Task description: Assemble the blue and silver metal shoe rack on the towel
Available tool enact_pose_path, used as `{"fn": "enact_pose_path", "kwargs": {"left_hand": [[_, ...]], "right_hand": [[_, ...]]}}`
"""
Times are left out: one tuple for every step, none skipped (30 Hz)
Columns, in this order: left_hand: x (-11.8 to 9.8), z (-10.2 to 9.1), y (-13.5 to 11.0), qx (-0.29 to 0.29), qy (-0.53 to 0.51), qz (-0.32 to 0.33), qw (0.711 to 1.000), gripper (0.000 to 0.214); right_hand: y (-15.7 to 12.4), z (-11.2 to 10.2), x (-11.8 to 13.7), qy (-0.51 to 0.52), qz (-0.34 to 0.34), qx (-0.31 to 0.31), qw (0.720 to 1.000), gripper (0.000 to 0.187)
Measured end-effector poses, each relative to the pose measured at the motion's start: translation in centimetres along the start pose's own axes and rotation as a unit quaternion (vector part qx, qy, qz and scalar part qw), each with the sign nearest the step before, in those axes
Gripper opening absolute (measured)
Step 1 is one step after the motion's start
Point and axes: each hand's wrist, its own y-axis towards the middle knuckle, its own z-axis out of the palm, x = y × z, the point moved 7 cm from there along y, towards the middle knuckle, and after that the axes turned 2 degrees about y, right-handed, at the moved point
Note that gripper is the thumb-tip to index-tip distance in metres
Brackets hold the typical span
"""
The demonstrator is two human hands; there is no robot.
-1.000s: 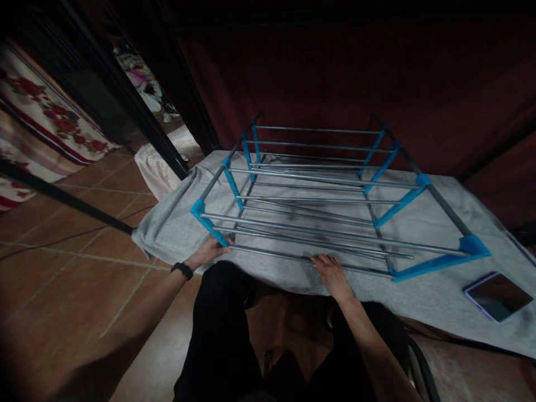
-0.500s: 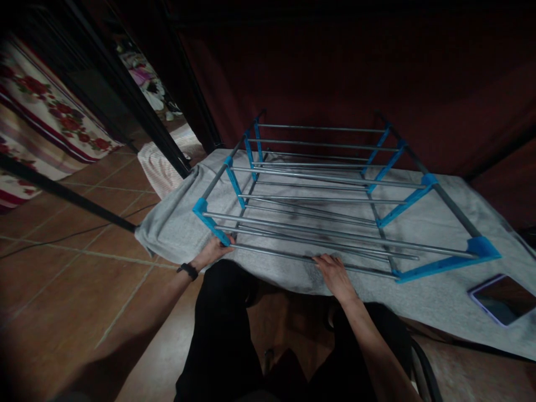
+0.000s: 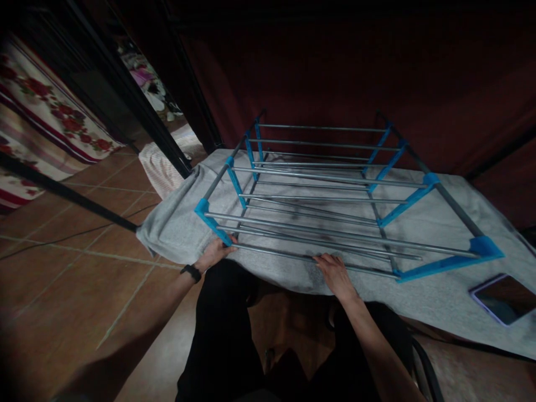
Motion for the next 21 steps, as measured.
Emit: {"fn": "enact_pose_path", "kwargs": {"left_hand": [[0.0,0.0,0.0,-0.002,0.0,0.0,1.0,0.031],[0.0,0.0,0.0,-0.004,0.001,0.0,1.0,0.031],[0.0,0.0,0.0,-0.006,0.001,0.001,1.0,0.032],[-0.1,0.0,0.0,-0.007,0.001,0.002,1.0,0.032],[-0.3,-0.1,0.0,-0.008,0.001,0.004,1.0,0.032],[-0.5,-0.1,0.0,-0.009,0.001,0.006,1.0,0.032],[-0.8,-0.2,0.0,-0.009,0.001,0.008,1.0,0.032],[-1.1,-0.3,0.0,-0.01,0.001,0.009,1.0,0.032],[-1.4,-0.4,-0.1,-0.011,0.002,0.01,1.0,0.032],[-1.6,-0.5,-0.2,-0.013,0.002,0.01,1.0,0.033],[-1.9,-0.6,-0.3,-0.014,0.002,0.009,1.0,0.033],[-2.1,-0.7,-0.3,-0.015,0.002,0.009,1.0,0.034],[-2.3,-0.7,-0.4,-0.016,0.002,0.008,1.0,0.034],[-2.4,-0.7,-0.4,-0.016,0.001,0.007,1.0,0.035],[-2.4,-0.7,-0.4,-0.018,0.0,0.006,1.0,0.036],[-2.4,-0.8,-0.4,-0.021,-0.001,0.005,1.0,0.037],[-2.4,-0.8,-0.4,-0.024,-0.003,0.004,1.0,0.039],[-2.3,-0.8,-0.3,-0.026,-0.004,0.004,1.0,0.04],[-2.2,-0.8,-0.2,-0.026,-0.004,0.004,1.0,0.042],[-2.0,-0.7,-0.2,-0.025,-0.001,0.002,1.0,0.044],[-1.8,-0.7,-0.1,-0.024,0.003,0.0,1.0,0.045]], "right_hand": [[0.1,0.0,0.0,-0.001,0.003,-0.001,1.0,0.033],[0.1,0.0,0.0,-0.002,0.007,-0.003,1.0,0.033],[0.2,-0.1,0.0,-0.002,0.011,-0.006,1.0,0.033],[0.3,-0.2,0.2,-0.001,0.014,-0.008,1.0,0.032],[0.3,-0.4,0.4,0.003,0.016,-0.01,1.0,0.032],[0.3,-0.7,0.7,0.007,0.017,-0.015,1.0,0.031],[0.3,-1.0,1.0,0.011,0.019,-0.024,0.999,0.03],[0.3,-1.4,1.4,0.014,0.02,-0.036,0.999,0.03],[0.4,-1.8,1.9,0.015,0.021,-0.052,0.998,0.031],[0.5,-2.2,2.3,0.014,0.024,-0.069,0.997,0.032],[0.7,-2.6,2.7,0.01,0.029,-0.083,0.996,0.034],[1.1,-2.8,3.0,0.003,0.036,-0.091,0.995,0.036],[1.7,-2.9,3.3,-0.006,0.047,-0.091,0.995,0.038],[2.5,-2.9,3.4,-0.019,0.06,-0.08,0.995,0.039],[3.4,-2.7,3.5,-0.032,0.075,-0.056,0.995,0.04],[4.4,-2.3,3.5,-0.046,0.088,-0.021,0.995,0.04],[5.3,-1.9,3.5,-0.057,0.099,0.016,0.993,0.039],[6.3,-1.4,3.5,-0.064,0.105,0.05,0.991,0.037],[7.2,-1.1,3.5,-0.069,0.108,0.077,0.989,0.034],[8.0,-0.9,3.5,-0.072,0.109,0.091,0.987,0.032],[8.7,-0.9,3.5,-0.074,0.111,0.096,0.986,0.03]]}}
